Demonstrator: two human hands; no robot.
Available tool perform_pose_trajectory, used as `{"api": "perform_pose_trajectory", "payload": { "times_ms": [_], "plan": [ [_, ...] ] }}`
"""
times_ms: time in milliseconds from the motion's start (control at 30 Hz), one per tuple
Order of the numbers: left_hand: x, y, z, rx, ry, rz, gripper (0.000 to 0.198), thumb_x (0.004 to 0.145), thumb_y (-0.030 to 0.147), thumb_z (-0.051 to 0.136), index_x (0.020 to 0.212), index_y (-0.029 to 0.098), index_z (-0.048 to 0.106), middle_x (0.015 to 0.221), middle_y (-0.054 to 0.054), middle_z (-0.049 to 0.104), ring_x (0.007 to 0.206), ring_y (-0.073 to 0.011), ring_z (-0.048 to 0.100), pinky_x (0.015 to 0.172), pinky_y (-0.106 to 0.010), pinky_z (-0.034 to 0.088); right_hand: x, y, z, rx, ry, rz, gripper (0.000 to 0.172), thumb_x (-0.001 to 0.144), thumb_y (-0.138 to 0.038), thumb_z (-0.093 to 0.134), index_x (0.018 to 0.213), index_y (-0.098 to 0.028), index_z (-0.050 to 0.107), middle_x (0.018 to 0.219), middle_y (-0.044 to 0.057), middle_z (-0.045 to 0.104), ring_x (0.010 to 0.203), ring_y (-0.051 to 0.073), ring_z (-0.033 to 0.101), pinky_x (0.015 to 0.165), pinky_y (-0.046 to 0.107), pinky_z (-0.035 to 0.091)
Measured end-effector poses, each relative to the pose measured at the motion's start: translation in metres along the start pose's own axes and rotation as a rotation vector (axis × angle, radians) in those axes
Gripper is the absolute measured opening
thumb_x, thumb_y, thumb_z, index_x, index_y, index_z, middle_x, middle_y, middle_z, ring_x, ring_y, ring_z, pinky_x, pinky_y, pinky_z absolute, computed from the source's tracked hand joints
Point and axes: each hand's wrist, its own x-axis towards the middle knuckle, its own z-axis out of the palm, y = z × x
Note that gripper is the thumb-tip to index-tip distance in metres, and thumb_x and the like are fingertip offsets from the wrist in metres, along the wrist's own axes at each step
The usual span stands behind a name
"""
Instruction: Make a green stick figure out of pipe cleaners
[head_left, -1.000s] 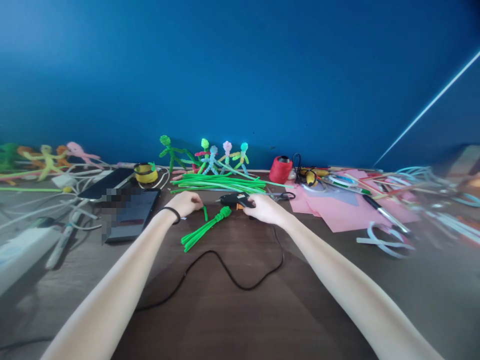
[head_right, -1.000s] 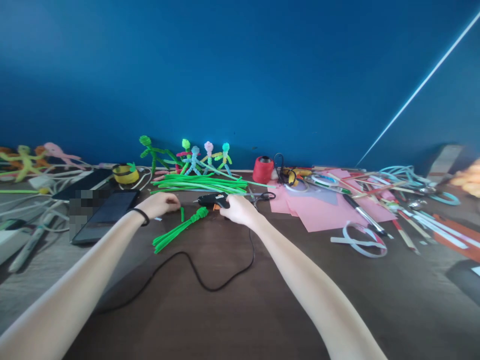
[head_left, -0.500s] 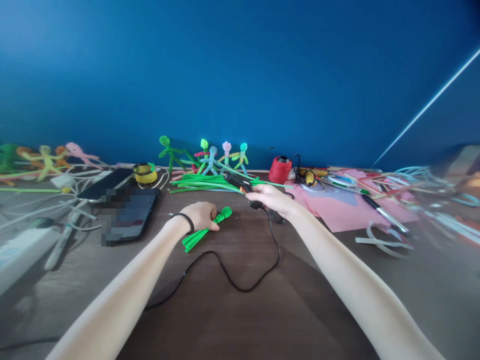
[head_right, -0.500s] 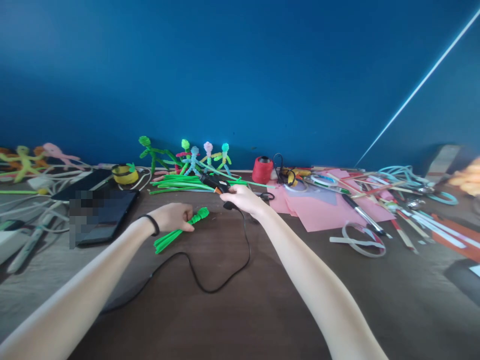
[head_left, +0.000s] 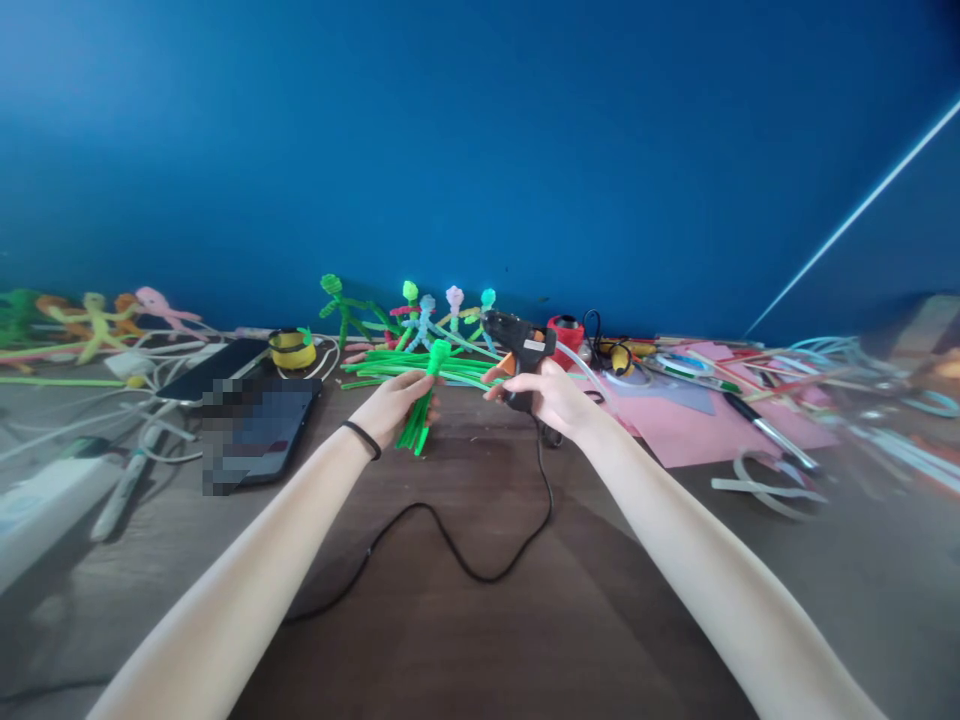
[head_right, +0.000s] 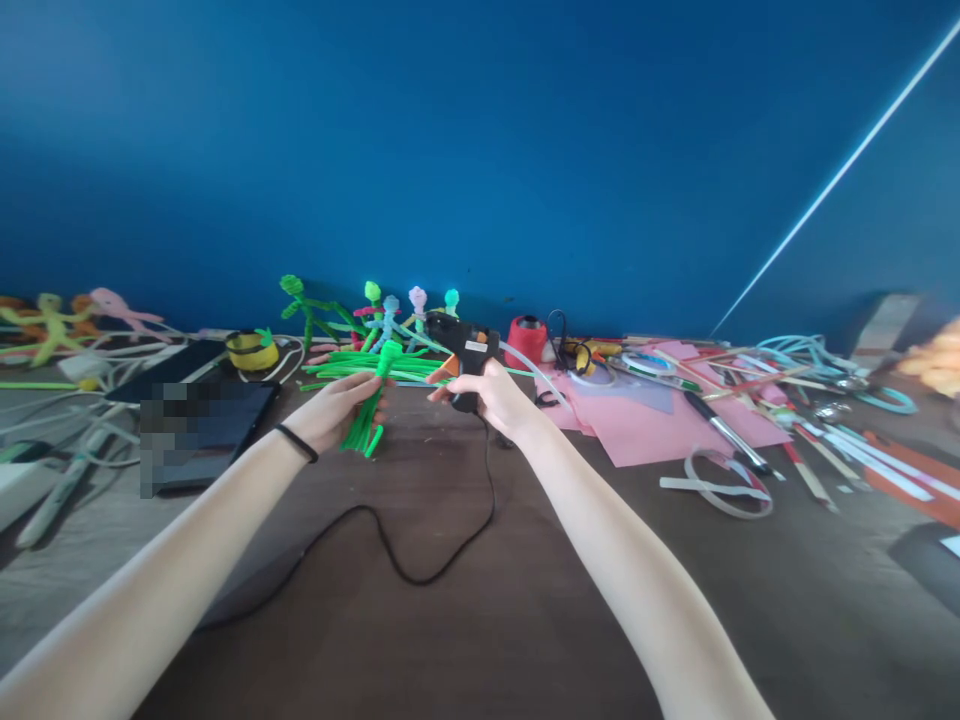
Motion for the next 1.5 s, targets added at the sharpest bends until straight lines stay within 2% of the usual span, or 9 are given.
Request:
{"api": "perform_pose_trajectory", "payload": {
  "times_ms": [200,333,533,700,933,1067,1167,1333,1500],
  "plan": [
    [-0.002,0.001,0.009,-0.240,-0.003,0.014,0.008,0.071,0.016,0.056,0.072,0.010,0.059,0.054,0.001,0.048,0.043,-0.0040,0.043,0.040,-0.015,0.035,0.000,0.003,-0.003,-0.192,-0.058,-0.081,0.029,0.065,-0.017,0.058,0.094,-0.016,0.056,0.091,0.006,0.062,0.068,0.015,0.060,0.064,0.028,0.041],
    [0.000,-0.002,0.011,-0.285,-0.006,0.067,0.007,0.071,0.012,0.054,0.071,0.009,0.059,0.055,0.000,0.050,0.046,-0.0050,0.045,0.043,-0.015,0.036,-0.001,0.003,0.000,-0.269,-0.099,-0.124,0.021,0.067,-0.023,0.060,0.086,-0.015,0.059,0.086,0.005,0.061,0.062,0.011,0.056,0.069,0.030,0.041],
    [0.000,-0.003,0.014,-0.357,-0.031,0.081,0.010,0.074,0.012,0.050,0.073,0.008,0.060,0.061,-0.004,0.057,0.054,-0.0102,0.053,0.051,-0.021,0.043,0.000,0.008,0.003,-0.197,-0.020,-0.051,0.023,0.068,-0.032,0.062,0.083,-0.015,0.059,0.079,0.003,0.058,0.056,0.008,0.049,0.056,0.025,0.039],
    [-0.001,-0.001,0.015,-0.445,-0.062,0.077,0.012,0.076,0.009,0.048,0.076,0.007,0.060,0.058,-0.002,0.053,0.048,-0.0060,0.047,0.045,-0.016,0.038,-0.001,0.009,0.006,-0.194,-0.019,-0.031,0.022,0.068,-0.035,0.062,0.077,-0.016,0.057,0.074,0.002,0.057,0.052,0.008,0.047,0.051,0.024,0.037],
    [0.000,-0.002,0.016,-0.469,-0.031,0.092,0.011,0.076,0.010,0.049,0.065,0.010,0.050,0.059,-0.001,0.052,0.046,-0.0048,0.045,0.042,-0.015,0.036,-0.002,0.010,0.010,-0.231,0.077,-0.037,0.018,0.066,-0.031,0.062,0.070,-0.014,0.057,0.069,0.002,0.059,0.047,0.007,0.046,0.049,0.024,0.035],
    [0.000,-0.003,0.015,-0.451,-0.051,0.068,0.009,0.075,0.017,0.052,0.069,0.015,0.046,0.059,0.002,0.050,0.045,-0.0061,0.045,0.040,-0.016,0.036,0.000,0.013,0.008,-0.232,0.048,-0.044,0.017,0.067,-0.030,0.061,0.070,-0.014,0.057,0.068,0.001,0.058,0.047,0.007,0.046,0.050,0.024,0.036],
    [-0.002,-0.002,0.017,-0.462,-0.075,0.057,0.010,0.076,0.020,0.051,0.070,0.017,0.044,0.060,0.003,0.048,0.040,-0.0050,0.042,0.034,-0.015,0.031,0.000,0.016,0.006,-0.247,0.022,-0.061,0.016,0.066,-0.029,0.061,0.070,-0.014,0.057,0.069,0.001,0.058,0.048,0.007,0.046,0.051,0.025,0.037],
    [-0.004,0.000,0.020,-0.561,-0.121,0.014,0.014,0.082,0.019,0.041,0.072,0.013,0.048,0.060,0.002,0.044,0.035,-0.0009,0.031,0.027,-0.010,0.017,0.000,0.018,0.007,-0.268,0.021,-0.090,0.015,0.067,-0.029,0.061,0.067,-0.014,0.057,0.062,0.000,0.057,0.046,0.008,0.045,0.051,0.026,0.037],
    [-0.003,0.001,0.020,-0.603,-0.125,-0.028,0.022,0.083,0.023,0.034,0.073,0.011,0.050,0.058,-0.001,0.044,0.038,-0.0041,0.034,0.026,-0.012,0.020,0.000,0.018,0.008,-0.235,0.040,-0.073,0.015,0.066,-0.028,0.061,0.068,-0.015,0.056,0.065,0.000,0.057,0.045,0.007,0.045,0.049,0.025,0.036]
  ]
}}
